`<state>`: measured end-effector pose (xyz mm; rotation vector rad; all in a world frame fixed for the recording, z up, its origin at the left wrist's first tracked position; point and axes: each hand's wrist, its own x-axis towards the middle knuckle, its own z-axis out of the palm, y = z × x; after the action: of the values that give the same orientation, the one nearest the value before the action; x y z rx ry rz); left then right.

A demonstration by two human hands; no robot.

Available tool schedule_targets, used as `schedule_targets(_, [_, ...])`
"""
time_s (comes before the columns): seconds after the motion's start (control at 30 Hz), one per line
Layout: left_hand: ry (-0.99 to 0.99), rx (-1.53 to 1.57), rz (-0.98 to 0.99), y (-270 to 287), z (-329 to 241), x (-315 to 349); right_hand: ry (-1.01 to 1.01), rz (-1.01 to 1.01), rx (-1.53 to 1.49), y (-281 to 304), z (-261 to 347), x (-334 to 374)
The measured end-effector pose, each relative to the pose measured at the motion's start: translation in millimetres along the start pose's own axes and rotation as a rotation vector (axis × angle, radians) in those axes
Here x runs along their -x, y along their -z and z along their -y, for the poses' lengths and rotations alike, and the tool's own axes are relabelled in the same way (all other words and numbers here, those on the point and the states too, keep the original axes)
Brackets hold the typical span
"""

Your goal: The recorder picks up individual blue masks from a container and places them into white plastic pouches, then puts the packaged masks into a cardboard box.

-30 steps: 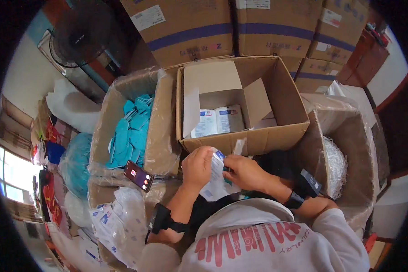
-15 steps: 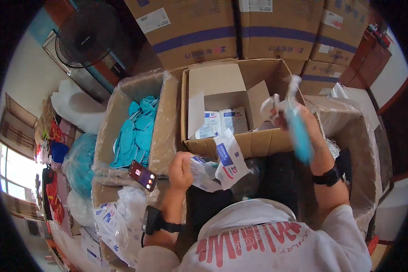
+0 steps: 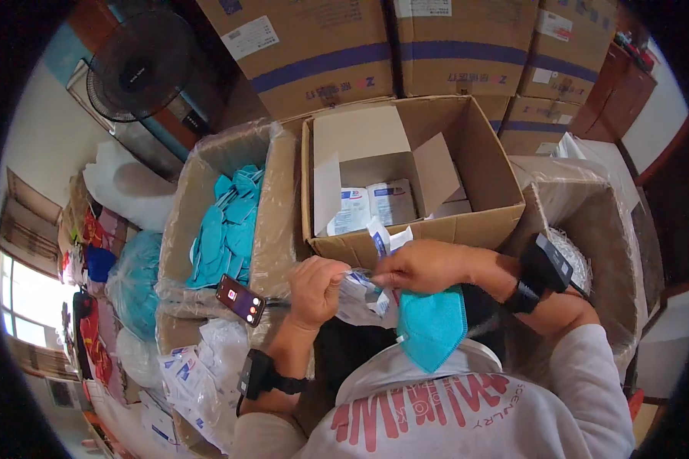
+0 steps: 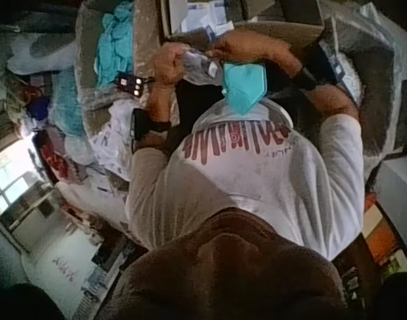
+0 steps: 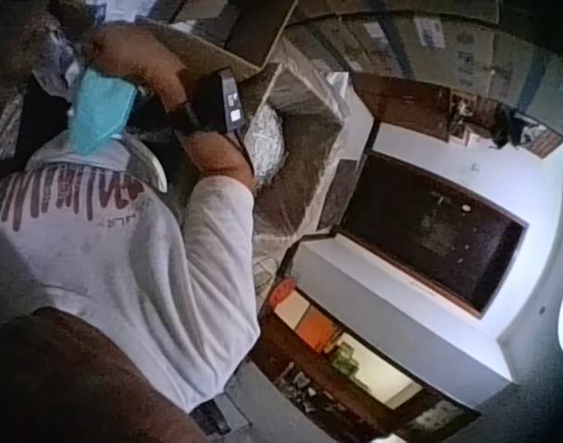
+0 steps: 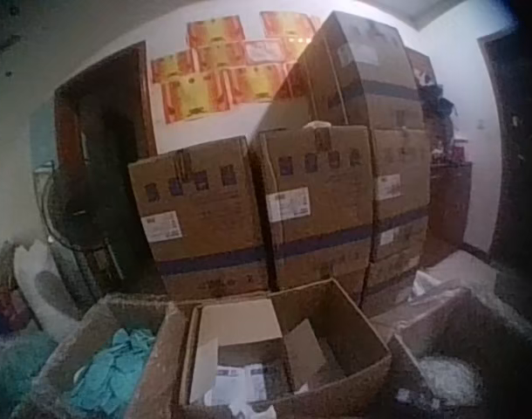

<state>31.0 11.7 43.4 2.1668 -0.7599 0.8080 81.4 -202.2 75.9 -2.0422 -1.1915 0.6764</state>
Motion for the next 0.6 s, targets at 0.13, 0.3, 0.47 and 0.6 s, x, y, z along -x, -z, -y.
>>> schedule_targets(0.13, [0.038, 0.047, 0.004, -5.3, 2.0, -0.3, -0.057, 0.102, -0.521, -6.0, -29.6, -4.8])
schedule_targets(0.3, [0.036, 0.015, 0.078, -12.3, 4.2, -2.5, -0.007, 0.100, -0.330, -15.3, -26.5, -6.7])
schedule_targets(0.47, [0.083, -0.015, 0.191, -20.4, -0.1, -1.6, -0.090, -0.071, 0.116, -19.9, -11.1, -7.9])
schedule_targets(0.6, [0.434, -0.038, -0.006, -15.1, 10.5, 14.2, -0.099, -0.411, -0.040, -27.3, -13.3, -7.9])
